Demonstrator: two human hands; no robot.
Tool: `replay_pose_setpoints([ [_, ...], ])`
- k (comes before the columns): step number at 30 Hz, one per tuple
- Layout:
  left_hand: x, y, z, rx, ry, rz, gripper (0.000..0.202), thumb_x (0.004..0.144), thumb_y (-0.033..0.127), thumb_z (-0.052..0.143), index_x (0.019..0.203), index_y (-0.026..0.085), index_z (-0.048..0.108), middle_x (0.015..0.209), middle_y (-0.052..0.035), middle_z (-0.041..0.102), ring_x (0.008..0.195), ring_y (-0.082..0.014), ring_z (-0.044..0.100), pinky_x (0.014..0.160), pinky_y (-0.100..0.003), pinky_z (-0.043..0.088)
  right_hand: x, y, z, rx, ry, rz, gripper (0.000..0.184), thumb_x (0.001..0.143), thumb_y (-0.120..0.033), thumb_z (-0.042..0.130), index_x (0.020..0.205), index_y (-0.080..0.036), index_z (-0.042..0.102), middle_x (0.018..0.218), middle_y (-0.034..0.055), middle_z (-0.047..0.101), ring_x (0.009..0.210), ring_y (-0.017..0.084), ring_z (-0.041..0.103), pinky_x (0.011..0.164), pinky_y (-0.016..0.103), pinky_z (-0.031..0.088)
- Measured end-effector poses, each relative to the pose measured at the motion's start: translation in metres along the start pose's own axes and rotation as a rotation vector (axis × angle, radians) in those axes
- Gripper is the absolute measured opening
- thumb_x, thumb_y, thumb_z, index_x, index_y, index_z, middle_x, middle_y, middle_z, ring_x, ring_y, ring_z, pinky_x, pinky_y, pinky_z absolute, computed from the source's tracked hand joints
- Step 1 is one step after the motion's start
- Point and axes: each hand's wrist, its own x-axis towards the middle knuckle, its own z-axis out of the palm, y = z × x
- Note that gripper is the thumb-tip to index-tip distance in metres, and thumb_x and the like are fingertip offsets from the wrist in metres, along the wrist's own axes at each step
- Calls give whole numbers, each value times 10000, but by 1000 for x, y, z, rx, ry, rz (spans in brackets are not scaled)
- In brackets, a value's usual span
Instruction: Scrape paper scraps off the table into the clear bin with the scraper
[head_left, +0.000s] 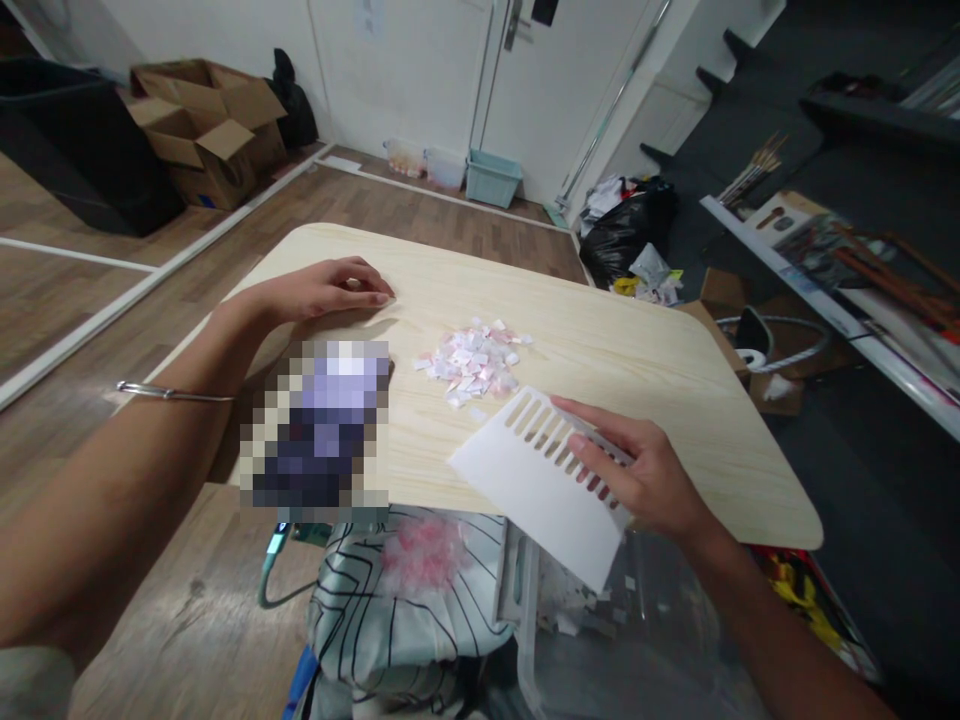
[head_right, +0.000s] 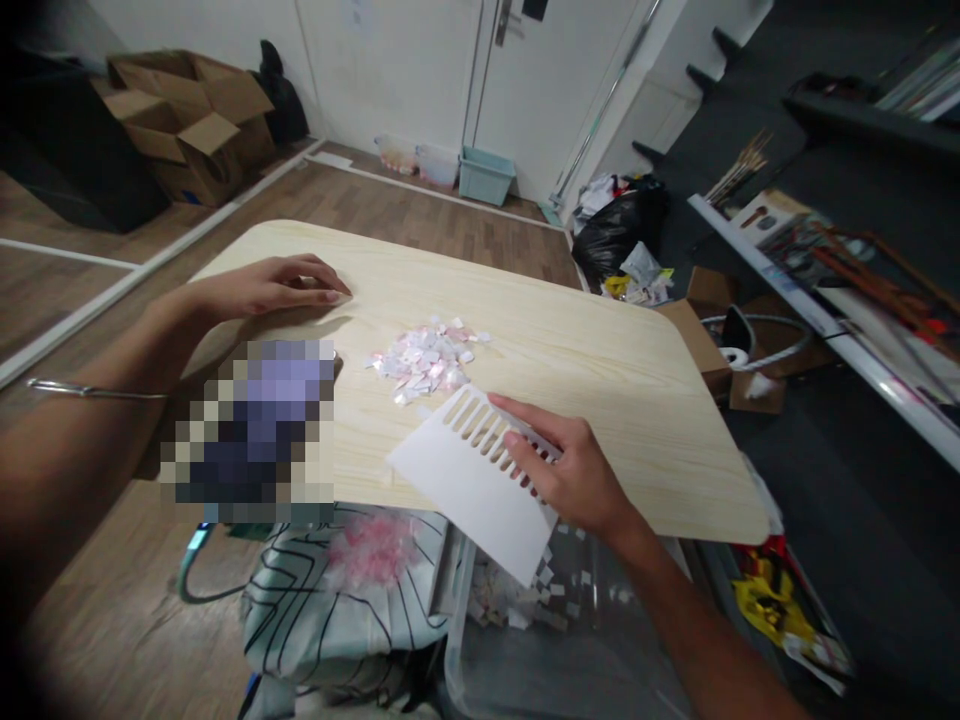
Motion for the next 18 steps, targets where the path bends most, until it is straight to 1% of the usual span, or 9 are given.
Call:
replay_pose_setpoints([
  [2,0,-1,0,0,-3,-1,632,1041,780,870,1345,251,1037,1476,-194,913,1361,-393,832,1320,-583,623,-3,-2,0,-1,-66,-83,417,1120,-344,841,1494,-291,1017,1491,121,979,1354,386,982,1191,512,801],
  [3,0,-1,0,-1,-3,0,629,1041,780,871,1343,253,1038,1471,-192,915,1359,-392,834,1318,-580,626,-6,-3,-2,-2,-76,-105,402,1114,-341,853,1476,-304,1024,1487,117,981,1370,383,978,1221,515,788],
  [4,0,-1,0,-1,-2,3,627,1039,780,873,1340,255,1039,1465,-190,916,1356,-390,835,1316,-577,628,-8,-2,-5,4,-57,-107,393,1108,-349,866,1463,-312,1030,1448,114,994,1326,378,990,1191,505,800],
  [6,0,-1,0,-1,1,6,625,1035,781,878,1334,258,1041,1451,-187,919,1346,-386,839,1310,-569,634,-11,1,-13,32,52,-34,403,1106,-388,883,1475,-310,1025,1234,105,1031,1043,337,1014,948,440,844],
  [8,1,-2,1,0,6,7,621,1032,784,880,1327,262,1045,1435,-183,921,1342,-383,841,1305,-562,638,-9,4,-22,51,195,92,460,1104,-422,895,1529,-283,1003,940,70,992,696,267,906,646,355,764],
  [9,1,-2,1,0,9,7,619,1033,784,878,1323,263,1045,1431,-183,922,1343,-382,841,1304,-561,639,-5,5,-26,48,257,146,499,1098,-424,898,1561,-261,986,835,51,949,592,240,833,553,326,701],
  [11,1,-2,2,1,9,10,618,1038,785,869,1315,261,1045,1434,-186,922,1349,-384,839,1305,-567,640,5,7,-30,18,347,197,572,1079,-410,895,1610,-208,955,759,42,903,543,226,780,505,311,651],
  [14,1,-2,2,13,3,9,631,1051,795,847,1323,259,1040,1459,-194,916,1363,-394,836,1311,-586,635,21,10,-30,-22,362,177,626,1047,-403,882,1622,-162,940,821,77,929,613,256,835,553,341,693],
  [18,0,-1,2,23,-1,-2,639,1059,805,832,1334,268,1039,1467,-195,911,1371,-402,837,1309,-590,635,26,13,-30,-47,257,130,570,1038,-414,872,1561,-215,979,1175,135,1020,754,290,918,675,411,779],
])
